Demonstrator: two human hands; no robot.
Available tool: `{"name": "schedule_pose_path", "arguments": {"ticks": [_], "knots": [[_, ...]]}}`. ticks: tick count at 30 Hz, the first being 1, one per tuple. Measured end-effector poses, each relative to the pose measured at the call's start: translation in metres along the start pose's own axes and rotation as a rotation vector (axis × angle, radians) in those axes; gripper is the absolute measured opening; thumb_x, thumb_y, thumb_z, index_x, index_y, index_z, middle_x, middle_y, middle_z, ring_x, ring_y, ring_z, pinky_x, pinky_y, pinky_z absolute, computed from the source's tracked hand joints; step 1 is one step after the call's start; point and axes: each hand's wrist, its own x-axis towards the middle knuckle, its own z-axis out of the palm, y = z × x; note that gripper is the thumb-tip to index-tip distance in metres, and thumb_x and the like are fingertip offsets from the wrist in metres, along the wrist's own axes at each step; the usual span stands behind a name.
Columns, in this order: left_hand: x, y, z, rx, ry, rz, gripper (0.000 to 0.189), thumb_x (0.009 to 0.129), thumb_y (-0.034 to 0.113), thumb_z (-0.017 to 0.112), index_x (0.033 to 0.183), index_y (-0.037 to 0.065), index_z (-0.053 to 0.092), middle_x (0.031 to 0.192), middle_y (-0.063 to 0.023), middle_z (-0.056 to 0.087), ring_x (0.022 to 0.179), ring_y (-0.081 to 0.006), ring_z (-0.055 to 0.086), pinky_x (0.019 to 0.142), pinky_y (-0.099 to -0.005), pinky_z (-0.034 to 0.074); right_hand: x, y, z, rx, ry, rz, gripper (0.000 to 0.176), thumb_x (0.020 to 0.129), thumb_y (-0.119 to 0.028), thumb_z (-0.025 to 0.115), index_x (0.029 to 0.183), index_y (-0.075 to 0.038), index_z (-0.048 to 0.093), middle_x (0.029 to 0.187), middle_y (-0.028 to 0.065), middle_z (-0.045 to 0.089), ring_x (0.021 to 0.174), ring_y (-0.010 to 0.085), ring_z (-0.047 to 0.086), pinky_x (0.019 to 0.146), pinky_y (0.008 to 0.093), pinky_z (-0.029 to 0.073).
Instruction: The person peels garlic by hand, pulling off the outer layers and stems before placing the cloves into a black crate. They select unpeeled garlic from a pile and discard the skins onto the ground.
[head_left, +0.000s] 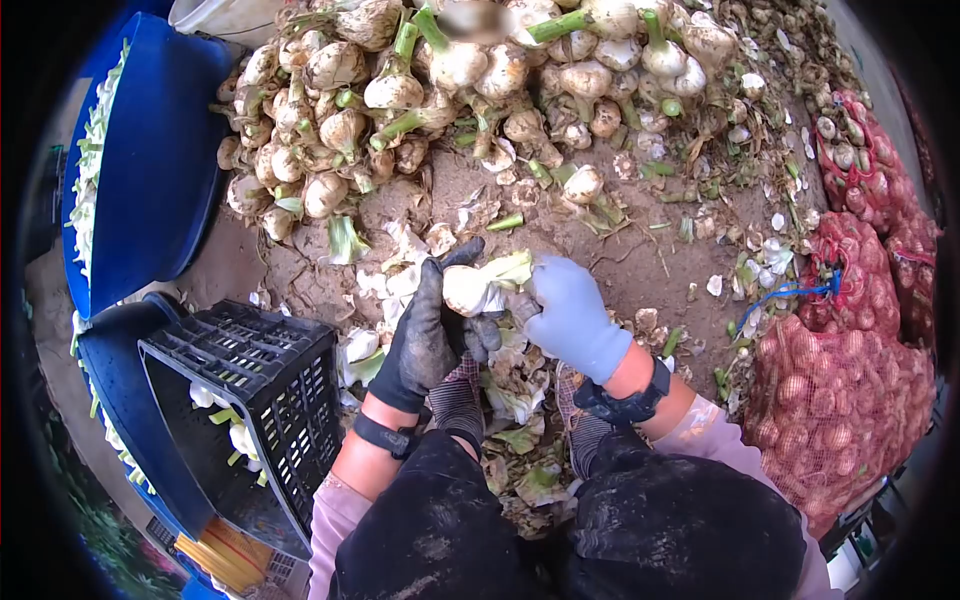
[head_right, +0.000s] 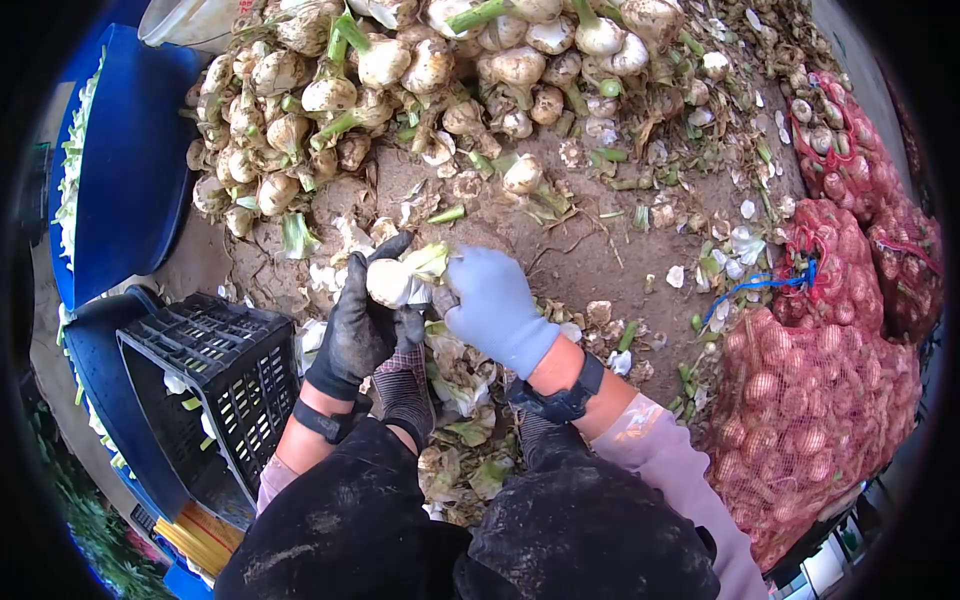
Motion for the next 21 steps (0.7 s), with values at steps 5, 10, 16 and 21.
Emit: {"name": "schedule_pose_path", "arguments": {"ticks": [5, 10, 16, 21], "knots": [[-0.007, -0.005, -0.006, 0.717, -0.133, 0.104, 0.058, 0.094, 0.018, 0.056, 0.144, 0.007, 0.028, 0.102, -0.0105, 0.062, 0.076, -0.017, 0.063, 0.063, -0.0276, 0.052, 0.0, -0.001, -0.001, 0.855, -0.157, 0.48, 0.018, 0.087, -0.013, 0.061, 0.096, 0.001, 0.066, 0.093, 0.0131, 0.068, 0.082, 0.0169, 0.064, 0.071, 0.0314, 0.05], [0.001, 0.003, -0.022, 0.752, 0.136, 0.186, 0.048, 0.094, 0.011, 0.055, 0.137, 0.003, 0.036, 0.114, -0.0118, 0.06, 0.097, -0.0168, 0.061, 0.083, -0.0254, 0.051, -0.011, 0.002, 0.005, 0.918, -0.308, 0.544, 0.022, 0.088, -0.006, 0.057, 0.109, 0.002, 0.063, 0.095, 0.0108, 0.068, 0.083, 0.0135, 0.063, 0.074, 0.0299, 0.049], [-0.002, 0.005, -0.002, 1.706, 0.005, 0.783, 0.027, 0.091, 0.015, 0.062, 0.114, 0.001, 0.059, 0.114, -0.012, 0.062, 0.102, -0.0181, 0.06, 0.084, -0.0292, 0.052, -0.026, 0.003, 0.014, 0.589, -0.271, 0.277, 0.027, 0.08, -0.008, 0.062, 0.106, 0.0, 0.063, 0.095, 0.0175, 0.067, 0.085, 0.0266, 0.066, 0.077, 0.033, 0.051], [-0.01, 0.005, -0.007, 0.417, 0.083, 0.166, 0.04, 0.094, 0.031, 0.055, 0.113, -0.004, 0.058, 0.107, -0.0132, 0.064, 0.097, -0.0245, 0.062, 0.089, -0.0386, 0.05, -0.018, 0.006, -0.014, 0.026, -0.311, 0.416, 0.023, 0.084, -0.022, 0.059, 0.102, -0.009, 0.065, 0.085, 0.0175, 0.064, 0.079, 0.0345, 0.064, 0.071, 0.0406, 0.052]]}}
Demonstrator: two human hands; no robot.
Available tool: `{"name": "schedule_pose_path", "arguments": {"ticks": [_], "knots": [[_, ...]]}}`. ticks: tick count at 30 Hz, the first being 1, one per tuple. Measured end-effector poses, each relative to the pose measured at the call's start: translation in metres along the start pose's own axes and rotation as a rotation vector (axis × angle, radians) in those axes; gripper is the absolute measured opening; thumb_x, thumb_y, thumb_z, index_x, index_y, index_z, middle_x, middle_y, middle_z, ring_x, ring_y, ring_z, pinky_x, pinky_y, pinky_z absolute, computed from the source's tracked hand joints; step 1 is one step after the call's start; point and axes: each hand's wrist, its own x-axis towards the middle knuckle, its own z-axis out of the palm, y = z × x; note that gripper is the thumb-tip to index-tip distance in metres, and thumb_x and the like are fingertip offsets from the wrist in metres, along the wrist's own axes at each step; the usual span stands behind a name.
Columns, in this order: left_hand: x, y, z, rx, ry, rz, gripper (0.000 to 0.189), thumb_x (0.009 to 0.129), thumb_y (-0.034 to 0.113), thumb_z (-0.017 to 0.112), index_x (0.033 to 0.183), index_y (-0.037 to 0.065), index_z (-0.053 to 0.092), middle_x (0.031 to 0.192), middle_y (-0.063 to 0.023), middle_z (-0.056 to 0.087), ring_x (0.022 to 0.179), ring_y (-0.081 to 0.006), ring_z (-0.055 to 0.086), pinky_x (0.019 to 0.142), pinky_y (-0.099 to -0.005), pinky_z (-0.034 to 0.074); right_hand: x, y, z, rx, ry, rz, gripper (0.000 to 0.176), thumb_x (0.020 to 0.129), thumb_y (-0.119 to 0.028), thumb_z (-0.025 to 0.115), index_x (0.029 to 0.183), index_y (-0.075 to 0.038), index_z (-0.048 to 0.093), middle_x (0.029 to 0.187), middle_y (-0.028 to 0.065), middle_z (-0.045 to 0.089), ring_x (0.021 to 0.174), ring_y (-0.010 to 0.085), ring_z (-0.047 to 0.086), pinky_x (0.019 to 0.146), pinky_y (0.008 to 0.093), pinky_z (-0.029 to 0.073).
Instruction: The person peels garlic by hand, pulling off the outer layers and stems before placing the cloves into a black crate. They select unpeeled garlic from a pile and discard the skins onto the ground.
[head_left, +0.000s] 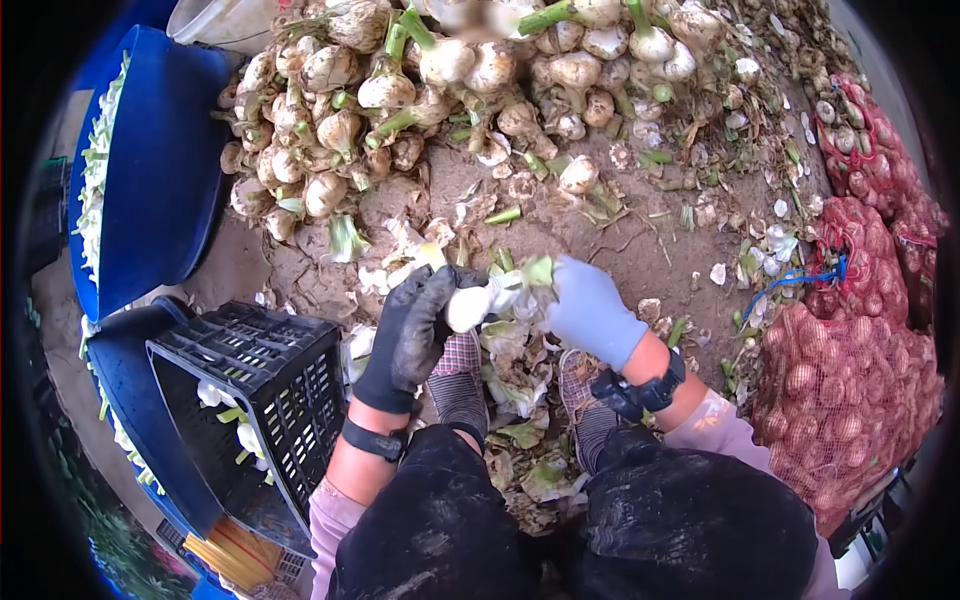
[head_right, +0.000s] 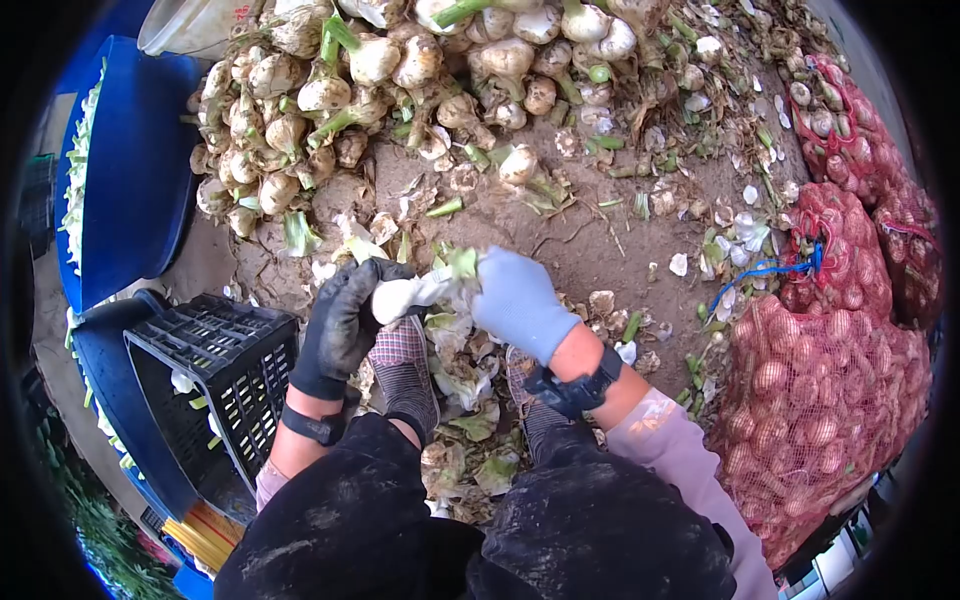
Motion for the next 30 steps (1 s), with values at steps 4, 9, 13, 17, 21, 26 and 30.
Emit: {"name": "schedule_pose_path", "arguments": {"ticks": [4, 9, 13, 17, 21, 26, 30], "knots": [[0.009, -0.027, -0.014, -0.375, 0.105, -0.018, 0.042, 0.095, 0.033, 0.052, 0.112, -0.005, 0.055, 0.107, -0.0151, 0.063, 0.103, -0.0273, 0.06, 0.091, -0.0431, 0.049, -0.032, -0.04, -0.027, 0.098, -0.731, -0.203, 0.014, 0.082, -0.012, 0.056, 0.092, -0.005, 0.062, 0.078, 0.018, 0.062, 0.07, 0.0329, 0.061, 0.067, 0.0395, 0.049], [0.005, -0.033, -0.025, -0.554, 0.083, -0.053, 0.035, 0.098, 0.033, 0.047, 0.114, 0.003, 0.054, 0.107, -0.01, 0.063, 0.099, -0.0228, 0.062, 0.087, -0.0382, 0.053, -0.036, -0.027, -0.019, 0.578, -1.02, -0.368, 0.016, 0.076, -0.013, 0.056, 0.084, -0.004, 0.067, 0.07, 0.0143, 0.065, 0.062, 0.0238, 0.063, 0.058, 0.0385, 0.049], [0.014, -0.002, -0.031, -0.374, 0.096, 0.187, 0.034, 0.099, 0.024, 0.047, 0.123, 0.001, 0.053, 0.117, -0.0119, 0.06, 0.109, -0.0234, 0.058, 0.097, -0.0383, 0.048, -0.028, -0.012, -0.014, -0.328, -0.584, -0.372, 0.025, 0.079, -0.025, 0.064, 0.097, -0.007, 0.065, 0.08, 0.0145, 0.066, 0.069, 0.0375, 0.062, 0.061, 0.0433, 0.05], [-0.001, 0.178, -0.017, -0.541, -0.421, 0.563, 0.056, 0.097, 0.029, 0.047, 0.138, -0.007, 0.032, 0.138, -0.0191, 0.044, 0.124, -0.0267, 0.048, 0.105, -0.039, 0.041, -0.031, 0.0, -0.034, -0.257, -0.297, -0.188, 0.035, 0.076, -0.024, 0.064, 0.107, -0.006, 0.063, 0.093, 0.0181, 0.066, 0.084, 0.0378, 0.063, 0.071, 0.0449, 0.05], [0.009, 0.167, 0.01, 0.215, -0.1, 0.876, 0.041, 0.097, 0.015, 0.043, 0.134, -0.004, 0.039, 0.127, -0.0179, 0.051, 0.114, -0.0228, 0.053, 0.098, -0.0342, 0.045, 0.015, 0.05, -0.05, -0.135, 0.542, -0.115, 0.038, 0.078, -0.017, 0.063, 0.114, -0.007, 0.059, 0.097, 0.017, 0.065, 0.092, 0.0357, 0.061, 0.08, 0.0427, 0.049], [0.073, -0.007, 0.018, 0.431, -0.054, 0.36, 0.054, 0.085, 0.014, 0.064, 0.135, 0.006, 0.045, 0.128, -0.012, 0.054, 0.116, -0.0261, 0.054, 0.1, -0.0368, 0.043, 0.056, 0.086, -0.027, -0.564, 0.42, 0.096, 0.032, 0.074, -0.02, 0.065, 0.104, -0.008, 0.061, 0.092, 0.0147, 0.06, 0.089, 0.0343, 0.056, 0.079, 0.0453, 0.045], [0.047, -0.023, 0.037, 1.108, -0.006, 0.776, 0.063, 0.08, 0.017, 0.072, 0.136, 0.011, 0.045, 0.134, -0.0124, 0.05, 0.126, -0.029, 0.045, 0.106, -0.0395, 0.036, 0.014, 0.029, -0.039, -0.029, 0.313, -0.306, 0.021, 0.074, -0.004, 0.062, 0.095, -0.006, 0.066, 0.091, 0.0159, 0.066, 0.087, 0.0312, 0.064, 0.074, 0.0382, 0.052]]}}
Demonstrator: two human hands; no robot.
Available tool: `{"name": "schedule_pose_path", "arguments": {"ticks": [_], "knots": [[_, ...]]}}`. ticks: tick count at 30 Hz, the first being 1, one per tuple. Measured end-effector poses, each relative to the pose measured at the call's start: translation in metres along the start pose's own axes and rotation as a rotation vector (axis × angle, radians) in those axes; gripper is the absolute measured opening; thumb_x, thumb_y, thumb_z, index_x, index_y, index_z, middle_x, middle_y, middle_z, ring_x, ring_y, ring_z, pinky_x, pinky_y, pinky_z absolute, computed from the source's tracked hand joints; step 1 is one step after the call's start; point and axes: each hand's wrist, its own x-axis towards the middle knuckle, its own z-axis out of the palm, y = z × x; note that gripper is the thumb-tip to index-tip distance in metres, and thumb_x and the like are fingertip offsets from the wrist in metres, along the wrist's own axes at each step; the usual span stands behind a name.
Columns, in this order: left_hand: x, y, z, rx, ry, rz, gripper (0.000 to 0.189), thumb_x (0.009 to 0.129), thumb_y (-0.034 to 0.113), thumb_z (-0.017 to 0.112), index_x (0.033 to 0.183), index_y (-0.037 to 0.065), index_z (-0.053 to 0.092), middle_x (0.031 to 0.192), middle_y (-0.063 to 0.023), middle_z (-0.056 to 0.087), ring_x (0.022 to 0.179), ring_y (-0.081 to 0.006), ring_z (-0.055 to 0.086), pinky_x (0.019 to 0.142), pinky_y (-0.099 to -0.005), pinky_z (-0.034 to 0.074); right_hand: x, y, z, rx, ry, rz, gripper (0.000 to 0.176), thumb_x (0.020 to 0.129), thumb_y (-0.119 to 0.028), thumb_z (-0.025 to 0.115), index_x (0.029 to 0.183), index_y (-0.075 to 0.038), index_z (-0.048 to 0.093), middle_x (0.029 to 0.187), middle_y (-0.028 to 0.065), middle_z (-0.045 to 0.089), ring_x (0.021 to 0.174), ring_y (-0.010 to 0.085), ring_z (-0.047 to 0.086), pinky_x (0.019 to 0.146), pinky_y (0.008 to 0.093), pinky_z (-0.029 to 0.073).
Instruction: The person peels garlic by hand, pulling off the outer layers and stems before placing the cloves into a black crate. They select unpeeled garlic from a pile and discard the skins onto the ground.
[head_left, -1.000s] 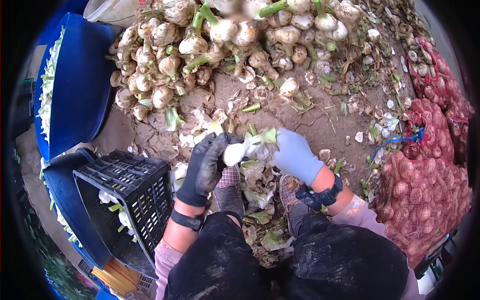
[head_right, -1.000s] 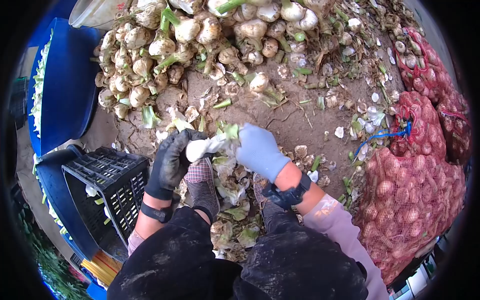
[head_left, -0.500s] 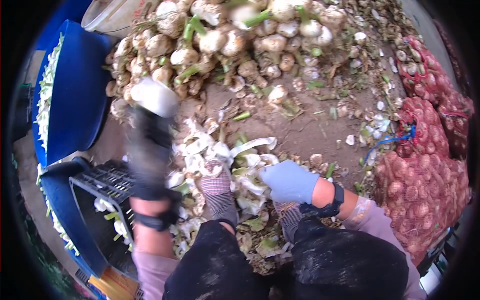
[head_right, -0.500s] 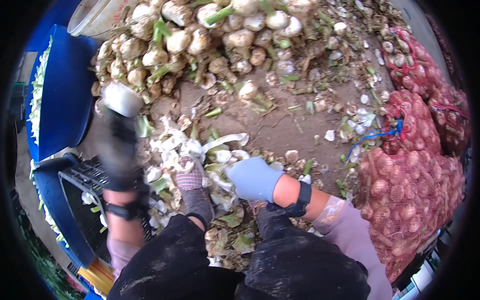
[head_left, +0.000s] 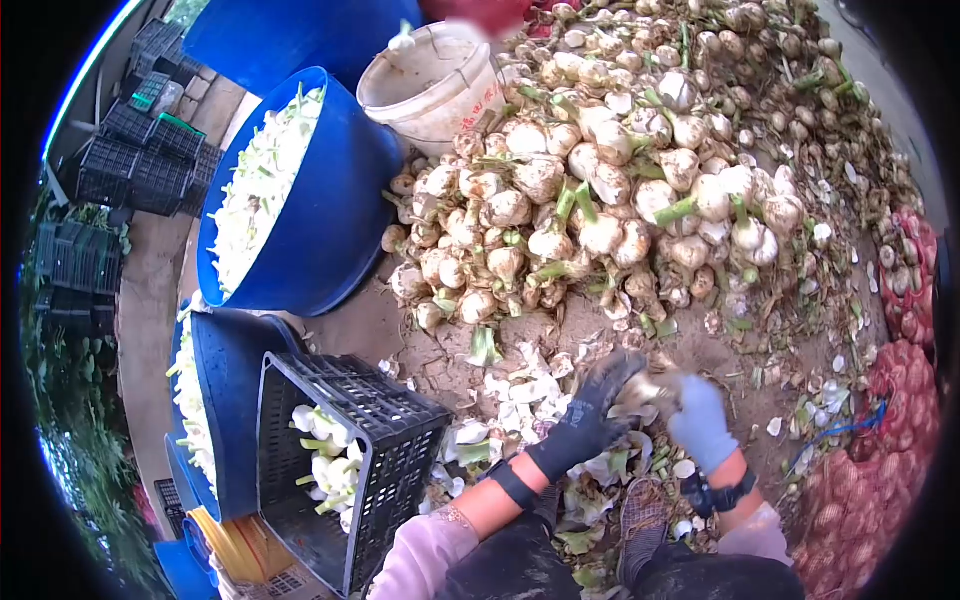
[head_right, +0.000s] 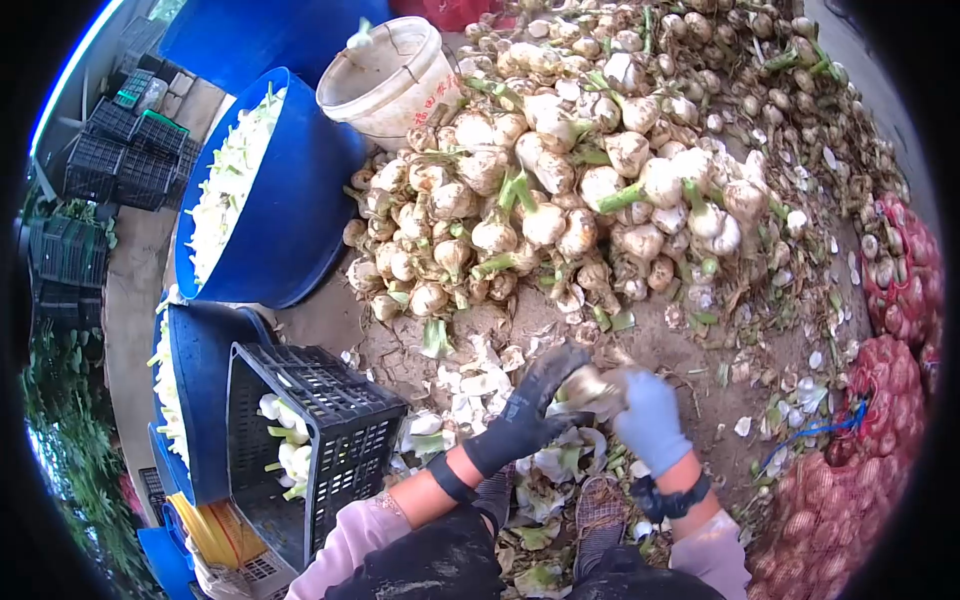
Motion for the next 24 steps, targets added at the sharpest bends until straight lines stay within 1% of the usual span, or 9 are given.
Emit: {"name": "schedule_pose_path", "arguments": {"ticks": [1, 3, 5, 6, 8, 10, 17, 19, 24], "knots": [[-0.004, -0.009, 0.001, -0.163, -0.162, -0.04, 0.065, 0.077, 0.014, 0.076, 0.134, 0.01, 0.045, 0.132, -0.0113, 0.051, 0.126, -0.026, 0.045, 0.106, -0.038, 0.036, -0.003, -0.014, -0.003, 0.271, -0.01, 0.087, 0.02, 0.075, -0.003, 0.063, 0.095, -0.005, 0.066, 0.091, 0.015, 0.066, 0.087, 0.0266, 0.064, 0.075, 0.0346, 0.051], [-0.007, -0.003, 0.001, -0.519, -0.151, -0.269, 0.065, 0.075, 0.011, 0.078, 0.132, 0.008, 0.047, 0.131, -0.0098, 0.051, 0.121, -0.0219, 0.049, 0.103, -0.0344, 0.04, -0.003, -0.024, -0.01, 0.537, -0.008, 0.172, 0.019, 0.075, -0.002, 0.063, 0.094, -0.003, 0.065, 0.092, 0.014, 0.066, 0.086, 0.022, 0.064, 0.076, 0.0311, 0.051], [-0.003, 0.018, -0.011, -0.663, -0.105, -0.371, 0.062, 0.073, 0.018, 0.081, 0.127, 0.007, 0.052, 0.127, -0.0112, 0.055, 0.117, -0.0243, 0.054, 0.1, -0.0343, 0.043, -0.006, -0.023, -0.01, 1.031, -0.058, 0.524, 0.006, 0.081, -0.002, 0.062, 0.086, 0.001, 0.063, 0.081, 0.0124, 0.064, 0.078, 0.014, 0.06, 0.07, 0.028, 0.049], [-0.005, 0.019, -0.012, -0.665, -0.113, -0.37, 0.062, 0.073, 0.018, 0.081, 0.127, 0.007, 0.052, 0.127, -0.0112, 0.055, 0.117, -0.0243, 0.054, 0.1, -0.0343, 0.043, -0.008, -0.023, -0.005, 1.031, -0.051, 0.528, 0.006, 0.081, -0.002, 0.062, 0.086, 0.001, 0.063, 0.081, 0.0124, 0.064, 0.078, 0.014, 0.06, 0.07, 0.028, 0.049], [-0.011, 0.021, -0.01, -0.042, -0.116, -0.122, 0.065, 0.068, 0.028, 0.084, 0.122, 0.006, 0.056, 0.124, -0.0142, 0.057, 0.115, -0.0279, 0.055, 0.098, -0.0361, 0.044, -0.018, -0.014, 0.016, 0.717, -0.112, 0.4, 0.012, 0.086, -0.006, 0.061, 0.079, 0.004, 0.06, 0.069, 0.0123, 0.06, 0.069, 0.0126, 0.056, 0.062, 0.0297, 0.048], [-0.017, 0.02, -0.007, -0.039, -0.096, -0.12, 0.067, 0.067, 0.032, 0.083, 0.123, 0.006, 0.055, 0.121, -0.0177, 0.057, 0.113, -0.0343, 0.055, 0.096, -0.0406, 0.044, -0.024, -0.011, 0.025, 0.751, -0.111, 0.454, 0.027, 0.09, -0.018, 0.059, 0.075, 0.004, 0.058, 0.064, 0.0144, 0.059, 0.061, 0.0173, 0.056, 0.057, 0.0343, 0.045], [-0.022, 0.015, -0.016, -0.329, -0.176, -0.346, 0.069, 0.062, 0.014, 0.088, 0.121, 0.001, 0.053, 0.119, -0.0102, 0.058, 0.109, -0.0187, 0.055, 0.097, -0.0335, 0.044, -0.022, -0.042, 0.01, 0.521, -0.205, 0.395, 0.029, 0.091, -0.022, 0.058, 0.081, 0.005, 0.06, 0.066, 0.015, 0.06, 0.062, 0.0243, 0.059, 0.059, 0.0374, 0.047], [-0.028, 0.003, -0.019, -0.285, -0.203, -0.29, 0.073, 0.061, 0.01, 0.088, 0.122, 0.0, 0.049, 0.118, -0.0092, 0.058, 0.111, -0.017, 0.054, 0.099, -0.0324, 0.042, -0.027, -0.041, 0.02, 0.772, -0.248, 0.459, 0.028, 0.094, -0.021, 0.055, 0.087, 0.007, 0.059, 0.07, 0.013, 0.06, 0.064, 0.0243, 0.06, 0.06, 0.0357, 0.048], [-0.034, 0.005, -0.029, -0.757, -0.224, -0.609, 0.07, 0.062, 0.009, 0.087, 0.121, 0.002, 0.051, 0.117, -0.0074, 0.056, 0.109, -0.0161, 0.053, 0.097, -0.0314, 0.043, -0.024, -0.05, 0.014, 1.018, -0.42, 0.662, 0.026, 0.094, -0.019, 0.055, 0.091, 0.007, 0.059, 0.073, 0.0157, 0.062, 0.063, 0.0283, 0.062, 0.06, 0.0373, 0.049]]}}
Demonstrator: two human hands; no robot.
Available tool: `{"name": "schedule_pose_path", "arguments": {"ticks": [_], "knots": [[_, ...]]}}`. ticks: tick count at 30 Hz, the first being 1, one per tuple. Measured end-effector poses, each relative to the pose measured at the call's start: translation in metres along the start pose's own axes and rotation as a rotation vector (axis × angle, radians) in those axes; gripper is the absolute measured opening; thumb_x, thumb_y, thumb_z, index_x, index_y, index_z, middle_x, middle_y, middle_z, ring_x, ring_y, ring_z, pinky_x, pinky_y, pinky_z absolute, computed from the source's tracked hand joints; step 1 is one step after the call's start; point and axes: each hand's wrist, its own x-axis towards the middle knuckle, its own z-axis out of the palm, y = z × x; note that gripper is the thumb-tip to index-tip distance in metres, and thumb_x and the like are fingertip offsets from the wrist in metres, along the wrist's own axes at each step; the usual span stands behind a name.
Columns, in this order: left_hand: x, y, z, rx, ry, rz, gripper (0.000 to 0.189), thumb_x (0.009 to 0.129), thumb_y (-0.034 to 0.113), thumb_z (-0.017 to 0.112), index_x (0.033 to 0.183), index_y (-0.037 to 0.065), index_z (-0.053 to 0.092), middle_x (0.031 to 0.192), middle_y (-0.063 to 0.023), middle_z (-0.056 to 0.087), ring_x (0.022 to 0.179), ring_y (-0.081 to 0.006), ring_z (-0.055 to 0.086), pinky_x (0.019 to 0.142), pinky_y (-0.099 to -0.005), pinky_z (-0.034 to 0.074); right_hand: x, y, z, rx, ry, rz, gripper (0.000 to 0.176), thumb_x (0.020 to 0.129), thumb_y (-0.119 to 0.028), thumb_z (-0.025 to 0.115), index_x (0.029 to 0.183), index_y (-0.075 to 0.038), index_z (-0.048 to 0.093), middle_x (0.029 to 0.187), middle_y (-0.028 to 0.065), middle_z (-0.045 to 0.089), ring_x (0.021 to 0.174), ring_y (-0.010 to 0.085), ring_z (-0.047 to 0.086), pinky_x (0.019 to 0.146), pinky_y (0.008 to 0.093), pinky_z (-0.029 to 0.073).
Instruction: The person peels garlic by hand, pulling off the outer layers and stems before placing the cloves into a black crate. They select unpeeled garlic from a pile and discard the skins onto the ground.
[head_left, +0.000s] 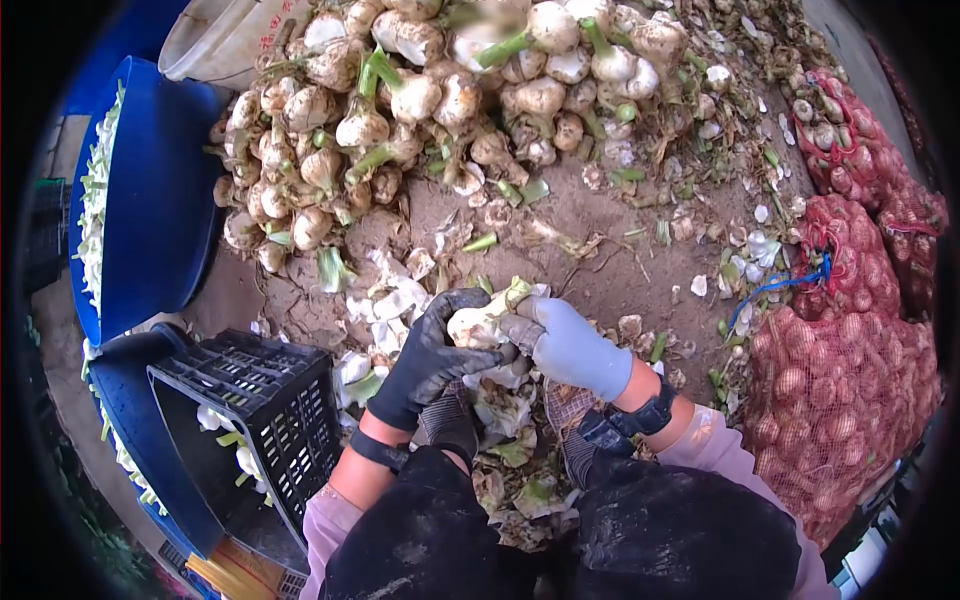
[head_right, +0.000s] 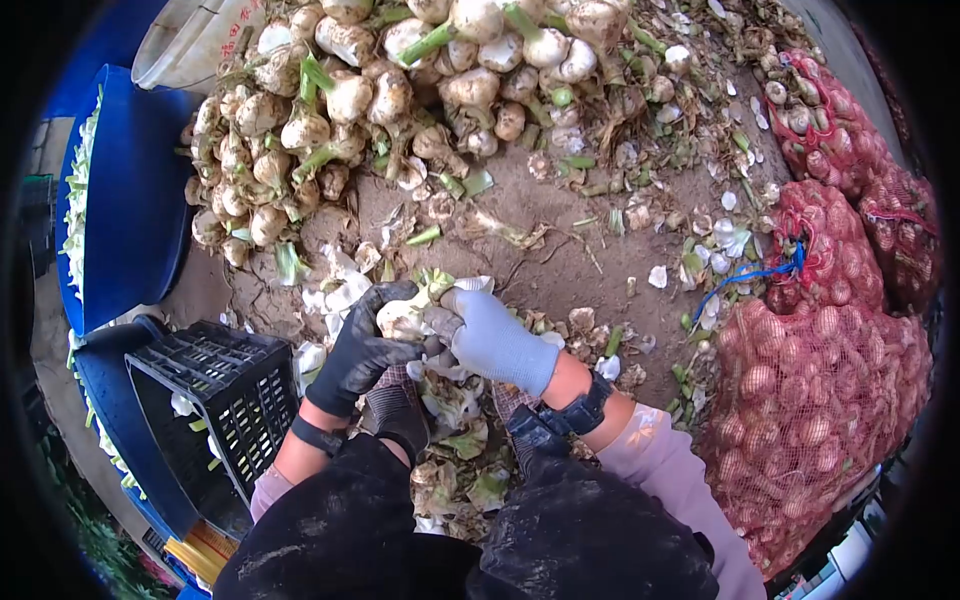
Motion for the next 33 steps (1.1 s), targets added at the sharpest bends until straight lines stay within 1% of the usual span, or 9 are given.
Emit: {"name": "schedule_pose_path", "arguments": {"ticks": [6, 9, 13, 15, 20, 26, 28, 31, 33], "knots": [[-0.005, -0.011, 0.002, 0.257, 0.078, 0.25, 0.057, 0.077, 0.028, 0.077, 0.12, 0.002, 0.051, 0.111, -0.0079, 0.057, 0.094, -0.0153, 0.06, 0.075, -0.0265, 0.053, 0.007, 0.004, 0.004, -0.936, 0.288, -0.34, 0.025, 0.086, -0.025, 0.058, 0.085, 0.0, 0.059, 0.075, 0.0195, 0.062, 0.074, 0.0383, 0.062, 0.065, 0.0454, 0.048], [-0.003, -0.001, -0.004, -0.511, -0.074, -0.196, 0.082, 0.088, 0.073, 0.025, 0.124, 0.003, 0.049, 0.095, -0.0079, 0.062, 0.059, -0.0182, 0.059, 0.043, -0.0258, 0.045, 0.009, 0.012, 0.006, -1.137, 0.397, -0.65, 0.024, 0.085, -0.023, 0.061, 0.09, 0.0, 0.061, 0.076, 0.0166, 0.062, 0.079, 0.0389, 0.061, 0.07, 0.042, 0.048], [-0.006, 0.011, 0.013, -0.514, 0.024, -0.188, 0.066, 0.094, 0.052, 0.046, 0.141, 0.009, 0.032, 0.103, -0.009, 0.061, 0.064, -0.0197, 0.061, 0.054, -0.0289, 0.052, 0.029, 0.039, 0.008, -0.314, 0.303, -0.715, 0.023, 0.086, -0.018, 0.062, 0.097, 0.002, 0.063, 0.082, 0.014, 0.066, 0.082, 0.0307, 0.064, 0.074, 0.0357, 0.049], [-0.01, -0.009, 0.012, -0.242, 0.02, -0.055, 0.062, 0.094, 0.043, 0.05, 0.143, 0.009, 0.03, 0.106, -0.0086, 0.06, 0.07, -0.0188, 0.062, 0.059, -0.0293, 0.054, 0.023, 0.017, 0.003, 0.051, -0.029, -0.344, 0.02, 0.088, -0.012, 0.061, 0.101, 0.003, 0.063, 0.087, 0.0133, 0.068, 0.084, 0.0211, 0.065, 0.074, 0.032, 0.049], [-0.013, 0.011, -0.012, -0.216, 0.205, -0.192, 0.05, 0.095, 0.019, 0.055, 0.139, 0.003, 0.036, 0.115, -0.0083, 0.057, 0.1, -0.0146, 0.059, 0.083, -0.0283, 0.051, 0.014, 0.011, 0.008, -0.201, 0.068, -0.189, 0.018, 0.09, -0.01, 0.059, 0.102, 0.002, 0.063, 0.091, 0.0141, 0.069, 0.083, 0.0162, 0.065, 0.073, 0.0305, 0.05], [-0.002, 0.004, -0.004, 0.556, 0.187, 0.469, 0.035, 0.088, 0.009, 0.062, 0.122, 0.004, 0.054, 0.122, -0.0085, 0.056, 0.109, -0.018, 0.056, 0.096, -0.0319, 0.045, 0.013, 0.014, 0.016, -0.004, 0.003, -0.298, 0.023, 0.087, -0.012, 0.062, 0.106, 0.002, 0.061, 0.088, 0.013, 0.068, 0.08, 0.0182, 0.064, 0.074, 0.034, 0.05], [-0.002, 0.001, -0.004, -0.089, 0.15, 0.165, 0.026, 0.087, 0.016, 0.065, 0.109, 0.003, 0.06, 0.119, -0.0098, 0.058, 0.107, -0.0182, 0.057, 0.091, -0.0321, 0.048, 0.006, 0.003, 0.011, -0.386, -0.029, -0.132, 0.024, 0.089, -0.02, 0.06, 0.104, -0.001, 0.061, 0.087, 0.0187, 0.065, 0.081, 0.0282, 0.066, 0.071, 0.0365, 0.051], [-0.007, 0.013, -0.007, -0.412, 0.113, 0.042, 0.033, 0.096, 0.025, 0.053, 0.117, 0.0, 0.056, 0.119, -0.0156, 0.06, 0.108, -0.0224, 0.059, 0.095, -0.0357, 0.047, 0.016, 0.023, -0.002, -0.688, 0.279, -0.581, 0.024, 0.088, -0.024, 0.056, 0.099, -0.004, 0.064, 0.081, 0.0192, 0.065, 0.077, 0.0326, 0.065, 0.068, 0.0395, 0.052], [-0.006, 0.023, -0.008, -0.513, 0.088, 0.083, 0.034, 0.094, 0.031, 0.055, 0.113, 0.003, 0.057, 0.125, -0.0142, 0.056, 0.114, -0.0255, 0.055, 0.096, -0.0387, 0.046, 0.009, 0.003, -0.002, -1.11, 0.058, -0.187, 0.022, 0.084, -0.021, 0.052, 0.095, -0.006, 0.065, 0.076, 0.017, 0.065, 0.072, 0.0324, 0.066, 0.066, 0.0424, 0.052]]}}
